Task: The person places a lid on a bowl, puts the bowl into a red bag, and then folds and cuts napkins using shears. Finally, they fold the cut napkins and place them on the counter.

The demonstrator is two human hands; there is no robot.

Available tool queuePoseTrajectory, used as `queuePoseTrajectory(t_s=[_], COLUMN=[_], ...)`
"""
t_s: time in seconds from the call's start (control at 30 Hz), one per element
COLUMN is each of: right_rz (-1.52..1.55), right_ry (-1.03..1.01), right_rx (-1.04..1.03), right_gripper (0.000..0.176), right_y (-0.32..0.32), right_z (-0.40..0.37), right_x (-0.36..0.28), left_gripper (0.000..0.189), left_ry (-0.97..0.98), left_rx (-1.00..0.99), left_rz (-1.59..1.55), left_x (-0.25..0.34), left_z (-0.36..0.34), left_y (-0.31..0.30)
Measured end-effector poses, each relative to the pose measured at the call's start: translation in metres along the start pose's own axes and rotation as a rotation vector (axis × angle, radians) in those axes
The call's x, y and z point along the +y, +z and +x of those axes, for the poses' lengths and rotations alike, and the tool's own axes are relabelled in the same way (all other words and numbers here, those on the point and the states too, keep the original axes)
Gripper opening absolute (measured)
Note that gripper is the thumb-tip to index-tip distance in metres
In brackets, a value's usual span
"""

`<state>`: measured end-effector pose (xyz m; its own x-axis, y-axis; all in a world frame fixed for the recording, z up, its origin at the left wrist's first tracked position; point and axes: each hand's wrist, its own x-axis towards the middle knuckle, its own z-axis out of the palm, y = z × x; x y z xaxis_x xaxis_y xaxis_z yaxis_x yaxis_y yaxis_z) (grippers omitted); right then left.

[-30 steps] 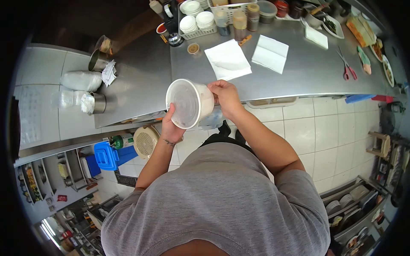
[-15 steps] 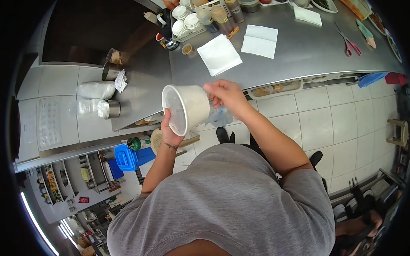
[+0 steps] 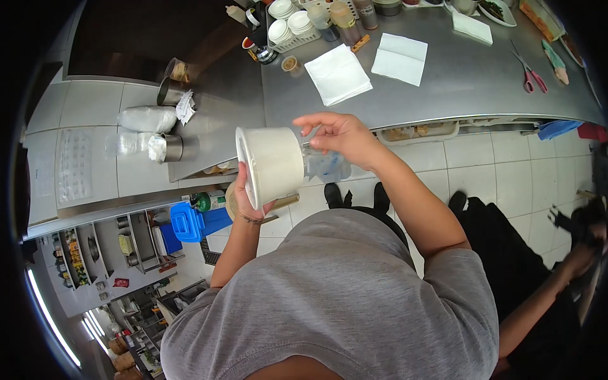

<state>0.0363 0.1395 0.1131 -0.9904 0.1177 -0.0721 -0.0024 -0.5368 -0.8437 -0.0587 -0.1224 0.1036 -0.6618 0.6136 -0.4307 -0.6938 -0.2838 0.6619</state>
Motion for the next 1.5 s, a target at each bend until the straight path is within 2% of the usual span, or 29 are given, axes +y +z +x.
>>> queuePoseTrajectory(t_s=[0.07,0.17,0.3,0.37,0.5,0.6,0.67,0.7,0.77,0.8,0.87,1.0,1.1,1.17,1.3,1.37,1.5], right_rz=[-0.142,-0.064,0.101,-0.011,-0.120,-0.234,-0.277,-0.277,-0.296,-0.297,-0.577,-0.666,-0.692,-0.920,-0.878,-0.009,0.117], right_ry=[-0.089,-0.087,-0.041,-0.171,-0.253,-0.201,-0.023,-0.023,0.177,0.176,0.000,0.030,0.104,-0.329,-0.451,0.277,0.278], right_rx=[-0.131,-0.140,-0.189,-0.160,-0.178,-0.135,-0.130,-0.129,-0.205,-0.205,-0.093,0.007,-0.064,0.108,0.089,-0.255,-0.326], right_gripper=[0.028,0.031,0.023,0.020,0.016,0.009,0.003,0.003,0.004,0.004,0.007,0.007,0.004,0.004,0.008,0.008,0.010], right_y=[-0.002,-0.009,0.000,0.003,0.003,0.006,0.006,0.005,0.002,0.001,-0.001,0.003,0.016,0.025,0.031,0.028,0.035], right_z=[0.008,0.011,0.005,0.008,0.009,0.003,-0.003,-0.004,-0.007,-0.010,-0.017,-0.023,-0.017,-0.020,-0.017,-0.012,-0.014], right_x=[0.010,0.013,0.001,0.004,0.005,-0.002,-0.010,-0.013,-0.020,-0.023,-0.030,-0.046,-0.042,-0.036,-0.006,0.002,0.003], left_gripper=[0.067,0.068,0.067,0.067,0.068,0.070,0.071,0.071,0.071,0.072,0.073,0.076,0.075,0.069,0.065,0.071,0.071], left_ry=[-0.025,-0.041,-0.056,-0.066,-0.078,-0.059,-0.029,-0.029,-0.031,0.029,0.093,0.072,0.079,0.075,0.010,-0.080,-0.118], left_rx=[0.009,-0.029,-0.046,-0.038,-0.023,-0.027,-0.033,-0.060,-0.090,-0.046,-0.002,-0.049,-0.034,-0.005,-0.101,-0.137,-0.104], left_rz=[-0.034,-0.042,-0.043,-0.047,-0.085,-0.078,-0.033,-0.012,0.011,0.076,0.139,0.230,0.150,0.035,-0.041,-0.027,0.024], left_x=[-0.004,-0.002,0.002,0.003,0.004,0.010,0.013,0.015,0.020,0.025,0.037,0.050,0.044,0.041,0.030,0.022,0.008], left_z=[0.000,-0.004,-0.004,-0.003,-0.003,-0.004,-0.005,-0.006,-0.006,-0.007,-0.007,-0.010,-0.011,-0.012,-0.015,-0.015,-0.015], left_y=[0.000,0.008,0.006,0.002,0.003,0.007,0.005,0.003,0.003,0.006,0.004,0.000,0.009,0.018,0.021,0.016,0.007])
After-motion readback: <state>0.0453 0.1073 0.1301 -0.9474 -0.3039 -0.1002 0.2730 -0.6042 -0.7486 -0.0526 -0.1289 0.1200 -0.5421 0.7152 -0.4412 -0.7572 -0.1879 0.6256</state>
